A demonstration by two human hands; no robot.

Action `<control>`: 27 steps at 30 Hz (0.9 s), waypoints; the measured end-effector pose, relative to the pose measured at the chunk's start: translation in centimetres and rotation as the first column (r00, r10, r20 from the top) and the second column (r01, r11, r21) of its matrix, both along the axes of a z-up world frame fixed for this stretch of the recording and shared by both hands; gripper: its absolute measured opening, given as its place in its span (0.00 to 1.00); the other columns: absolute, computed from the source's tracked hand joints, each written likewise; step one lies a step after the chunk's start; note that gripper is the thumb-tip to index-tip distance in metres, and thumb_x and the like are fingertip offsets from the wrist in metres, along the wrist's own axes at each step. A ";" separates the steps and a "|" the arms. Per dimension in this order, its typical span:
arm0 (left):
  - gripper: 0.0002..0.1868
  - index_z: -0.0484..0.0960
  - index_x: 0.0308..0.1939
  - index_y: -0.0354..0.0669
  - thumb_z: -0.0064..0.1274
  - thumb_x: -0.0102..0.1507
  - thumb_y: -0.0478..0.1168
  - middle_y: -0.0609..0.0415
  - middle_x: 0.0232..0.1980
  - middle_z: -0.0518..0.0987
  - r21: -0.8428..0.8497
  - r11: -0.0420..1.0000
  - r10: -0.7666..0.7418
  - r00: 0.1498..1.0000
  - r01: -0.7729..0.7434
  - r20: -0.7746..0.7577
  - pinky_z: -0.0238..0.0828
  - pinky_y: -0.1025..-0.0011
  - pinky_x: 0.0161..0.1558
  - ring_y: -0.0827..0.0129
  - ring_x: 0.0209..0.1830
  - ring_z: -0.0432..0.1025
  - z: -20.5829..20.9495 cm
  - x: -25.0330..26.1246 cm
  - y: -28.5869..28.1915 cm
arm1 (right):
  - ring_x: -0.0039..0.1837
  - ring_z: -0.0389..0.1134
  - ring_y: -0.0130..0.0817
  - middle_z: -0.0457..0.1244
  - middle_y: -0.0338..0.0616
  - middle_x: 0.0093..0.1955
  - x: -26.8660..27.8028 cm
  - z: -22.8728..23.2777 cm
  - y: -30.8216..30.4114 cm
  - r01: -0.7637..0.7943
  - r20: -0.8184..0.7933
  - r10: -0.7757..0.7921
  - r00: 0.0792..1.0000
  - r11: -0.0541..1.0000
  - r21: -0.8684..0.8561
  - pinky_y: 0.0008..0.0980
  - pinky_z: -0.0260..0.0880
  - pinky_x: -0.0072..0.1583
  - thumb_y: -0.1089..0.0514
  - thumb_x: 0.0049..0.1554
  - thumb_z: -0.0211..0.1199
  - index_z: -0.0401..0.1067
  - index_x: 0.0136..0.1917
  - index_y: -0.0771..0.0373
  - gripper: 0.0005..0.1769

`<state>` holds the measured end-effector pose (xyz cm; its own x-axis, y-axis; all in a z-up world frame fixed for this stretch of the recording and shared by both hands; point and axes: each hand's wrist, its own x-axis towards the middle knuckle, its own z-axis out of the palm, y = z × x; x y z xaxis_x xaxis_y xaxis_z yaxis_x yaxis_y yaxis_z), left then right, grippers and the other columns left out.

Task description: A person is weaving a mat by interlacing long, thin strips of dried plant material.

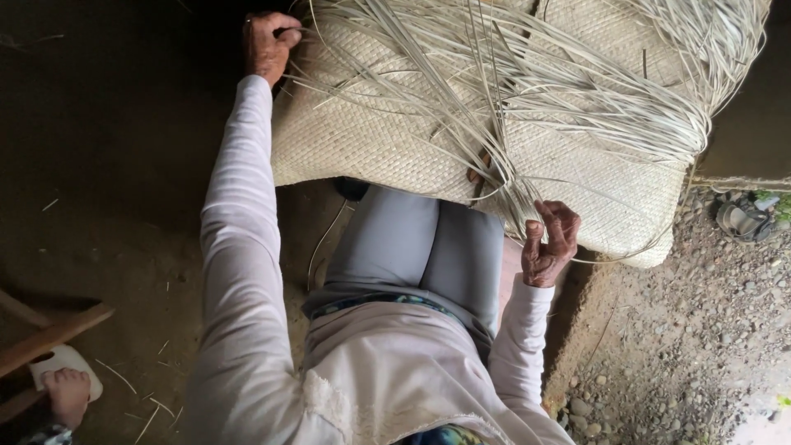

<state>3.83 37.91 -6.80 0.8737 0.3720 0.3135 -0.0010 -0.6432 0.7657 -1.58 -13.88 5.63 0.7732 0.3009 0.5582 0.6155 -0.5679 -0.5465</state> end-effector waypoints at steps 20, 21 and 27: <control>0.11 0.84 0.30 0.44 0.49 0.50 0.42 0.51 0.32 0.81 0.207 0.936 0.252 0.952 -0.286 0.174 0.59 0.61 0.35 0.57 0.34 0.67 2.8 0.8 -0.9 | 0.50 0.62 0.41 0.59 0.50 0.48 -0.7 0.8 0.0 -0.011 -0.097 0.013 0.995 1.000 0.015 0.36 0.67 0.47 0.48 0.61 0.50 0.71 0.52 0.63 0.17; 0.11 0.80 0.31 0.43 0.50 0.53 0.45 0.48 0.35 0.76 0.189 0.939 0.260 0.954 -0.286 0.151 0.58 0.61 0.39 0.56 0.37 0.64 3.0 1.5 -1.6 | 0.50 0.62 0.40 0.59 0.50 0.48 -0.7 0.8 0.1 -0.014 -0.102 0.016 0.995 1.000 0.021 0.36 0.66 0.47 0.49 0.60 0.51 0.71 0.51 0.63 0.17; 0.05 0.77 0.27 0.47 0.53 0.51 0.42 0.45 0.35 0.73 0.287 0.941 0.199 0.979 -0.180 -0.037 0.57 0.57 0.37 0.52 0.37 0.63 1.5 4.4 -3.4 | 0.49 0.62 0.38 0.59 0.48 0.47 -0.8 0.6 -0.1 -0.010 -0.120 0.012 0.993 1.000 0.017 0.33 0.66 0.45 0.50 0.60 0.52 0.71 0.51 0.61 0.14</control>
<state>8.24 34.53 -5.26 0.8174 0.4372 0.3750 0.1849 -0.8158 0.5480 -2.39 -14.01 6.19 0.8320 0.3008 0.4662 0.5505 -0.5519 -0.6264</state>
